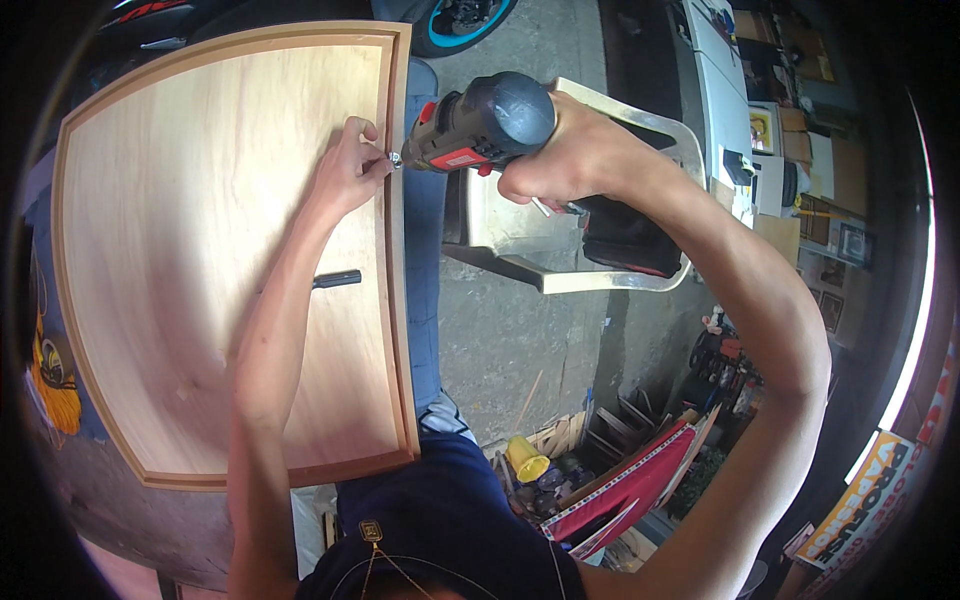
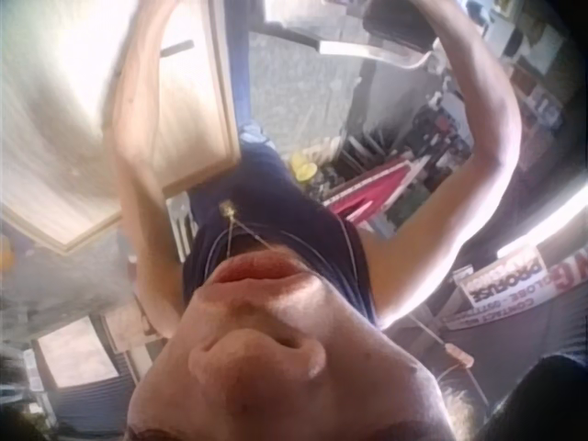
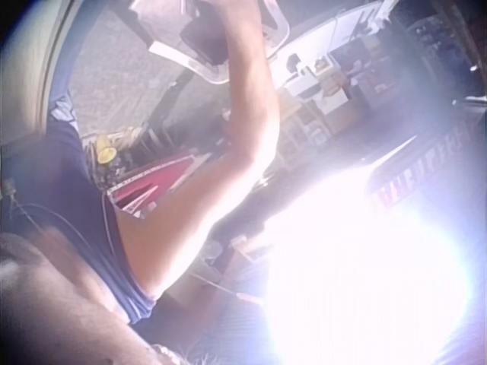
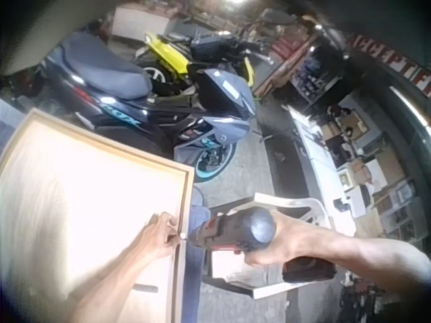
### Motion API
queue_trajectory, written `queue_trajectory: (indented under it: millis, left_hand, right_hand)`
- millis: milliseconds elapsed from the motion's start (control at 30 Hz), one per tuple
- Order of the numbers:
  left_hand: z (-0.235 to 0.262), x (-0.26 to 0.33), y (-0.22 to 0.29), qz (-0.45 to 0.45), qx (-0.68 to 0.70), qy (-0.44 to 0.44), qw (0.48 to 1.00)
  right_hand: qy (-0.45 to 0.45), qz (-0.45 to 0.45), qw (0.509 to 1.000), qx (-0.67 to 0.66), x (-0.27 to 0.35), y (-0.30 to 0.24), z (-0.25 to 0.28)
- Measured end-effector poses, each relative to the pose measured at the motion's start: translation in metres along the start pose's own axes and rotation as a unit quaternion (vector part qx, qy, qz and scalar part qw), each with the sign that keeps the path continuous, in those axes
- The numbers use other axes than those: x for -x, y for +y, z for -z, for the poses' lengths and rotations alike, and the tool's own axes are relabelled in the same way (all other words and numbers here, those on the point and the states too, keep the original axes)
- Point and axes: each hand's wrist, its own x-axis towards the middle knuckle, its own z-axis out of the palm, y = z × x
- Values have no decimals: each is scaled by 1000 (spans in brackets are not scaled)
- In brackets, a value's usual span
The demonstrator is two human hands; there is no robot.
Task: The person uses a cordless drill to drive screws into a wooden board placed on a workbench. They repeatedly retrieve screws from a toolbox and insert them into pre-drilled holes on the board.
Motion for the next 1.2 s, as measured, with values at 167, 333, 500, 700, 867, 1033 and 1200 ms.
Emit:
queue_trajectory:
  millis: [167, 333, 500, 700, 867, 1033, 1200]
  left_hand:
    - [0, 0, 3, 8, -5, -5, 1000]
    - [1, 0, 5, 21, -8, -7, 1000]
    - [2, 0, 3, 17, -1, -5, 1000]
    - [7, -1, 8, 7, 2, -1, 1000]
    - [3, -1, 8, -4, -38, 29, 999]
    - [2, 0, 6, -62, -10, 58, 996]
    - [-14, -9, -27, -63, 76, 17, 995]
  right_hand:
    - [2, 27, 1000, -9, -2, 9, -2]
    - [-9, 16, 1000, -13, -3, 9, -2]
    - [14, 37, 999, -15, -5, 12, -5]
    - [64, 62, 994, 66, 7, -7, -2]
    - [-16, 133, 991, -17, 4, -1, 7]
    - [-9, 60, 995, 85, -16, 0, -2]
    - [22, 79, 992, 95, -16, 3, -7]
